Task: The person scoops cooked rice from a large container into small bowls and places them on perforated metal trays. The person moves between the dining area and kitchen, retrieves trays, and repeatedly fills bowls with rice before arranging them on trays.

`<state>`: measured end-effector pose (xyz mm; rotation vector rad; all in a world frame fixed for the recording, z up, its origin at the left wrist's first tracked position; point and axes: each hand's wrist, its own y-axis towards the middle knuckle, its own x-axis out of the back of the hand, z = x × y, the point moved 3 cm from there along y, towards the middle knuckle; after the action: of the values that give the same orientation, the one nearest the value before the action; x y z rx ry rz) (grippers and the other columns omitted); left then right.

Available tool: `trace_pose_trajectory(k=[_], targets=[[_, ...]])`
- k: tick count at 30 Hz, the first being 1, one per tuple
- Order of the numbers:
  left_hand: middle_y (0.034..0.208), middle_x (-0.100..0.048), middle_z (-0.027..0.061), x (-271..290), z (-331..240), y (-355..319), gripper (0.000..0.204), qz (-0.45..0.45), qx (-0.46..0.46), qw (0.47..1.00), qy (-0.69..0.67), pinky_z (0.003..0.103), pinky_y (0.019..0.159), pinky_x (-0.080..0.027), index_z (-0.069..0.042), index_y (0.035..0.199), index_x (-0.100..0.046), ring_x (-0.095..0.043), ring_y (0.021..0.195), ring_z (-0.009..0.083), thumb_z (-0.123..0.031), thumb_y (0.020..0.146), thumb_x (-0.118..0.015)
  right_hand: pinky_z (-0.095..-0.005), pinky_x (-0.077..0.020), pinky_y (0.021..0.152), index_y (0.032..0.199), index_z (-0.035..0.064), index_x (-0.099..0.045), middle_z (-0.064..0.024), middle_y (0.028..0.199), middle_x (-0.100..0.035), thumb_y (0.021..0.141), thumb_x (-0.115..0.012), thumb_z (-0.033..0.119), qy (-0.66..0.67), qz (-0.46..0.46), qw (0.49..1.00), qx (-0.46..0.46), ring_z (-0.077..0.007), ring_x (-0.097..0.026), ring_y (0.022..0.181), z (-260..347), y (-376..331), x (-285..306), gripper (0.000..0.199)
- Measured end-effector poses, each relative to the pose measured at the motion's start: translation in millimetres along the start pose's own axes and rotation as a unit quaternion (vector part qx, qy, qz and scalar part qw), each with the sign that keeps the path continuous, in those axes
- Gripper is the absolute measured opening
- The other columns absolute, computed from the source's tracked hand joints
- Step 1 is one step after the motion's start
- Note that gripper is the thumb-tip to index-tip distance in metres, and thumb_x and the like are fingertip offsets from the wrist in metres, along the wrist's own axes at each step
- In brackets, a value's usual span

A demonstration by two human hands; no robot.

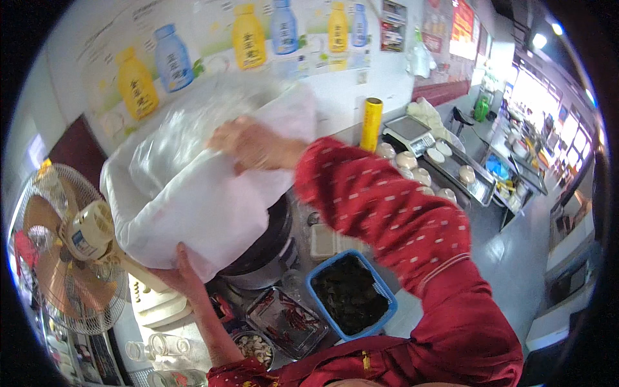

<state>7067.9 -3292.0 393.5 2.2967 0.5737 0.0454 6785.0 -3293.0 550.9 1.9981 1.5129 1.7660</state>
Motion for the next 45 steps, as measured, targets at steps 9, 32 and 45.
trace_pose_trajectory(k=[9, 32, 45], targets=[[0.143, -0.040, 0.0299, 13, 14, -28, 0.080, 0.021, -0.068, 0.930, 0.361, 0.050, 0.109, -0.035, 0.008, 0.144, -0.032, -0.041, 0.131, 0.0430, -0.042, 0.091, -0.065, -0.0462, -0.0392, 0.100, 0.124, 0.0077, -0.058, -0.0146, 0.132, -0.052, 0.086, -0.053, 0.015, 0.121, -0.200, 0.970, -0.060, -0.0282, -0.051, 0.122, 98, -174, 75, 0.039], [0.137, -0.041, 0.0257, -349, -221, -685, 0.052, 0.610, -0.027, 0.785, 0.105, 0.049, 0.108, -0.034, -0.002, 0.124, -0.052, -0.039, 0.129, 0.0434, -0.004, 0.075, -0.069, -0.0394, -0.0534, 0.074, 0.090, 0.0059, -0.061, -0.0109, 0.085, -0.062, 0.081, -0.058, 0.012, 0.041, 0.170, 0.925, -0.337, -0.0291, -0.064, 0.087, -127, -768, 368, 0.011], [0.128, -0.052, 0.0211, -447, -233, -719, 0.045, 0.496, 0.172, 0.834, 0.171, 0.045, 0.100, -0.044, -0.004, 0.118, -0.058, -0.053, 0.117, 0.0409, -0.006, 0.074, -0.070, -0.0449, -0.0486, 0.083, 0.100, 0.0042, -0.065, -0.0135, 0.096, -0.064, 0.081, -0.063, 0.010, 0.048, 0.127, 0.945, -0.296, -0.0342, -0.061, 0.097, -545, -772, 308, 0.020]])
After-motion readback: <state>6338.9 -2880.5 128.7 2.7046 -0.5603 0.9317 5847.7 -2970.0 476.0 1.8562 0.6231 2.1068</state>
